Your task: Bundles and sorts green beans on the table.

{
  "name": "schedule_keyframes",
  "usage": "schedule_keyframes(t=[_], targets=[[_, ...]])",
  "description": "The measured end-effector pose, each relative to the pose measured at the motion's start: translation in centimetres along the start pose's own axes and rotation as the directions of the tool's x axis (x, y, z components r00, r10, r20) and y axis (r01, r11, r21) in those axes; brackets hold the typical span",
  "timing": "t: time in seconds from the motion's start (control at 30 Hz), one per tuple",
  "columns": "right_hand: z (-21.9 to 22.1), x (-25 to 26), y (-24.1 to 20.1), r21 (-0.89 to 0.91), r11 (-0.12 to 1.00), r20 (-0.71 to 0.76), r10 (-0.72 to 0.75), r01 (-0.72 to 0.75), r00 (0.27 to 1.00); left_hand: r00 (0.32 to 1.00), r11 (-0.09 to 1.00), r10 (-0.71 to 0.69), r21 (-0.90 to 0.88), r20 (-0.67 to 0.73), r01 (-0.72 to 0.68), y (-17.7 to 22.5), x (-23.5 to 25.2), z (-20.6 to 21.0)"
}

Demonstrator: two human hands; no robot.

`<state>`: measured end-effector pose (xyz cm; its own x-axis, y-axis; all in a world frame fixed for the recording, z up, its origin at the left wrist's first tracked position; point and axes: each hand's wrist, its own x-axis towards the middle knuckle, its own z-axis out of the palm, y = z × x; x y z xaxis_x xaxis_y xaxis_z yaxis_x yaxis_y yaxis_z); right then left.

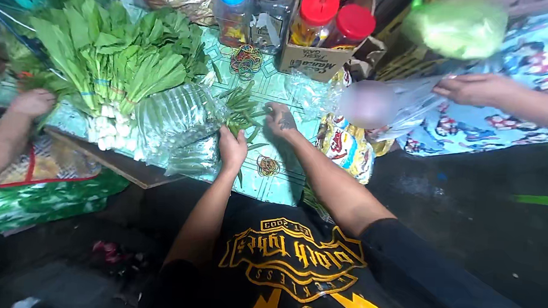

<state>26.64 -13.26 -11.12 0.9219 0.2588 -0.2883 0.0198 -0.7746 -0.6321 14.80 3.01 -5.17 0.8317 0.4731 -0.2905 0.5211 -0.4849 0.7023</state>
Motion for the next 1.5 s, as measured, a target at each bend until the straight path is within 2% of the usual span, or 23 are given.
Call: schedule_keyframes(t=[0.07, 0.13, 0.3, 0.4, 0.57, 0.67, 0.73, 0.83, 0.93, 1.0, 1.1, 1.17, 1.23, 1.33, 1.43, 1.5], targets=[[0.3, 1.6, 0.4, -0.170, 0.985, 0.006, -0.001, 0.002, 1.000, 0.999, 0.993, 0.008, 0.117, -0.049, -0.002, -0.2, 0.2, 0.7], [0.4, 2.0, 0.7, -0.197, 0.980, -0.005, -0.019, 0.017, 1.000, 0.994, 0.984, 0.059, 0.172, -0.089, -0.044, -1.7, 0.3, 1.9], [-0.7, 0.3, 2.3, -0.005, 0.997, -0.087, -0.075, 0.075, 0.993, 0.992, 0.983, 0.085, 0.170, -0.094, -0.068, -2.3, 0.8, 2.6], [-1.3, -0.4, 3.5, 0.030, 0.997, -0.090, -0.067, 0.070, 0.994, 0.991, 0.988, 0.098, 0.131, -0.096, -0.085, -1.9, 1.0, 2.3], [-1.6, -1.6, 4.1, 0.117, 0.992, -0.117, -0.031, 0.045, 0.993, 0.959, 0.947, 0.279, 0.179, -0.045, -0.267, -4.4, -0.2, 2.4], [-1.0, -2.0, 3.4, -0.012, 0.997, -0.195, -0.078, 0.077, 0.978, 0.949, 0.928, 0.315, 0.217, -0.016, -0.304, -5.8, -1.5, 1.8], [-0.2, -2.3, 2.4, -0.134, 0.966, -0.224, -0.247, 0.221, 0.943, 0.952, 0.935, 0.305, 0.198, -0.016, -0.296, -6.5, -2.4, 1.2], [1.3, -2.3, 1.4, -0.272, 0.871, -0.044, -0.436, 0.409, 0.899, 0.967, 0.967, 0.253, 0.043, -0.029, -0.252, -7.1, -3.1, 0.9], [2.2, -1.7, 1.6, -0.352, 0.828, 0.044, -0.452, 0.437, 0.891, 0.971, 0.965, 0.239, -0.108, -0.016, -0.239, -6.3, -2.9, 0.7], [0.8, -1.9, 1.0, -0.309, 0.826, 0.131, -0.454, 0.472, 0.881, 0.963, 0.954, 0.268, -0.137, -0.021, -0.268, -4.6, -2.3, 0.0], [-3.3, -3.8, -0.8, -0.188, 0.804, 0.357, -0.480, 0.564, 0.802, 0.949, 0.951, 0.306, -0.073, 0.075, -0.300, -1.7, -1.4, -2.2], [-5.5, -5.4, -2.0, -0.087, 0.779, 0.345, -0.562, 0.621, 0.752, 0.914, 0.942, 0.332, -0.031, 0.233, -0.334, -0.1, -0.9, -3.3], [-6.7, -6.9, -2.9, 0.060, 0.742, 0.198, -0.665, 0.668, 0.720, 0.848, 0.939, 0.341, -0.110, 0.405, -0.325, 0.8, -0.7, -3.0], [-7.7, -9.1, -4.3, 0.197, 0.776, 0.039, -0.617, 0.600, 0.786, 0.779, 0.939, 0.313, -0.300, 0.543, -0.168, 1.3, -1.2, -1.8], [-7.3, -10.9, -3.9, 0.411, 0.831, -0.001, -0.412, 0.376, 0.911, 0.751, 0.887, 0.336, -0.459, 0.569, -0.049, 1.1, -2.6, -1.1], [-6.6, -11.9, -3.4, 0.505, 0.816, -0.038, -0.304, 0.281, 0.952, 0.713, 0.830, 0.369, -0.556, 0.596, 0.035, 0.6, -3.4, -0.7]])
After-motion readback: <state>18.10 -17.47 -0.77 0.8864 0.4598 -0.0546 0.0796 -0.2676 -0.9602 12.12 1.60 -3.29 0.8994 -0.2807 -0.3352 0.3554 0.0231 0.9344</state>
